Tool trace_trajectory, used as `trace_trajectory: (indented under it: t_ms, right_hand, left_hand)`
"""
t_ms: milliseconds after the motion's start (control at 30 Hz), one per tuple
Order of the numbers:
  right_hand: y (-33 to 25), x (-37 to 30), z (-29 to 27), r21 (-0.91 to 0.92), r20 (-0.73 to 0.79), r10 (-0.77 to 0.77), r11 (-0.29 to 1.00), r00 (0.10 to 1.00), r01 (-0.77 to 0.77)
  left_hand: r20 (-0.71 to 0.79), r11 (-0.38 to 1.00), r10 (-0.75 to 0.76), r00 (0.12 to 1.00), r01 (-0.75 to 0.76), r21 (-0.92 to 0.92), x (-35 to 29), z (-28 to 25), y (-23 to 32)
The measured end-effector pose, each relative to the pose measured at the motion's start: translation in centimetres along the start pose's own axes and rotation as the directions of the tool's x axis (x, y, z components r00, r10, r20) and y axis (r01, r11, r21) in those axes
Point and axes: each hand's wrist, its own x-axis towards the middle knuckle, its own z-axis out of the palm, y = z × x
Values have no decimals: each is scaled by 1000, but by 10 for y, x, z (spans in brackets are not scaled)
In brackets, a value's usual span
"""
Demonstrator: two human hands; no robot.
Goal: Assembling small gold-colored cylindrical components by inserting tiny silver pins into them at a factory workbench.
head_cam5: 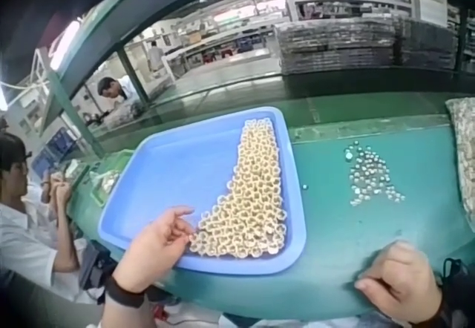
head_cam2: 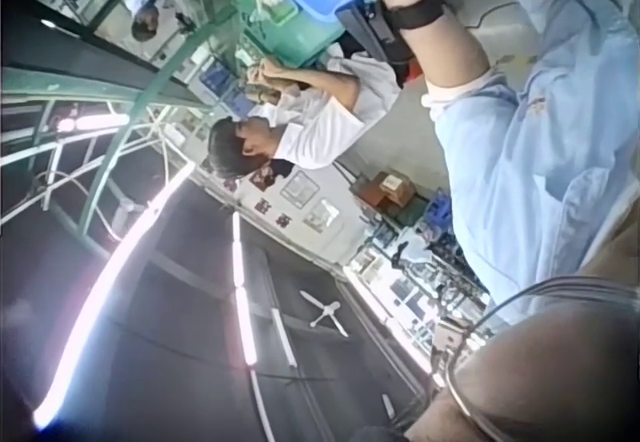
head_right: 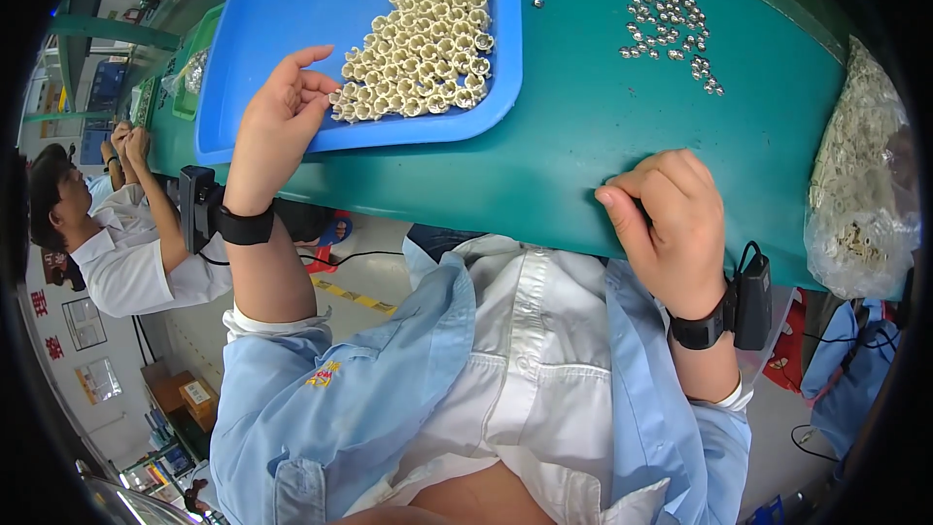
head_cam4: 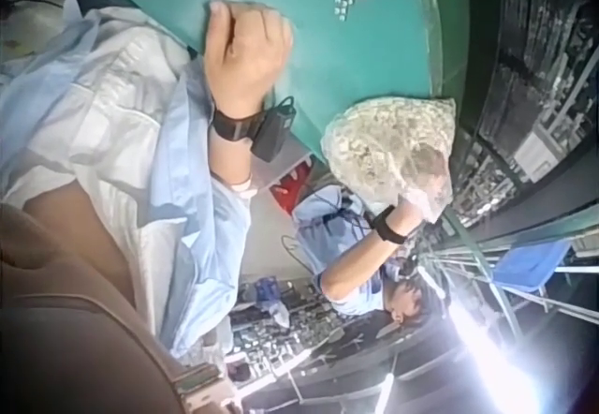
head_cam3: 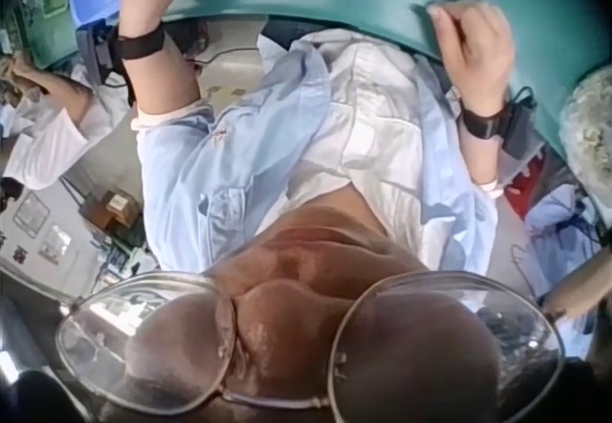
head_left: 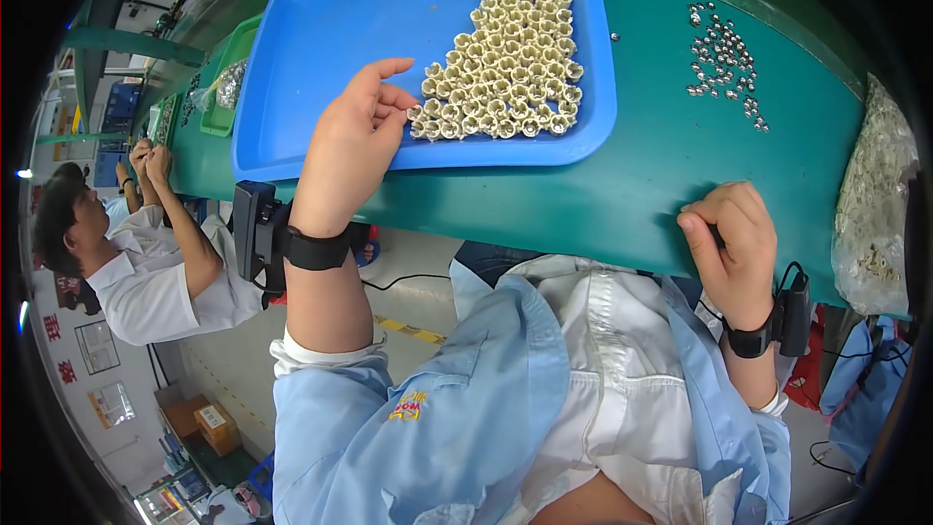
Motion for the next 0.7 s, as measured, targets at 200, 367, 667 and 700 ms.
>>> trace_trajectory:
  t_ms: [200,367,667,700]
  right_hand:
    - [0,2,3,1,-39,-7,1000,999,7]
    - [-2,0,0,-2,-14,3,1000,1000,-3]
    - [3,-5,-5,34,-193,70,997,979,-65]
    - [4,-7,-11,-10,-203,90,996,975,-94]
  left_hand:
    - [-35,999,-6,999,8,31,-2,-1,0]
    - [-253,994,104,962,-91,63,-9,3,16]
    - [-48,758,600,799,-586,-284,-49,97,86]
    - [15,758,611,792,-579,-300,-47,111,88]
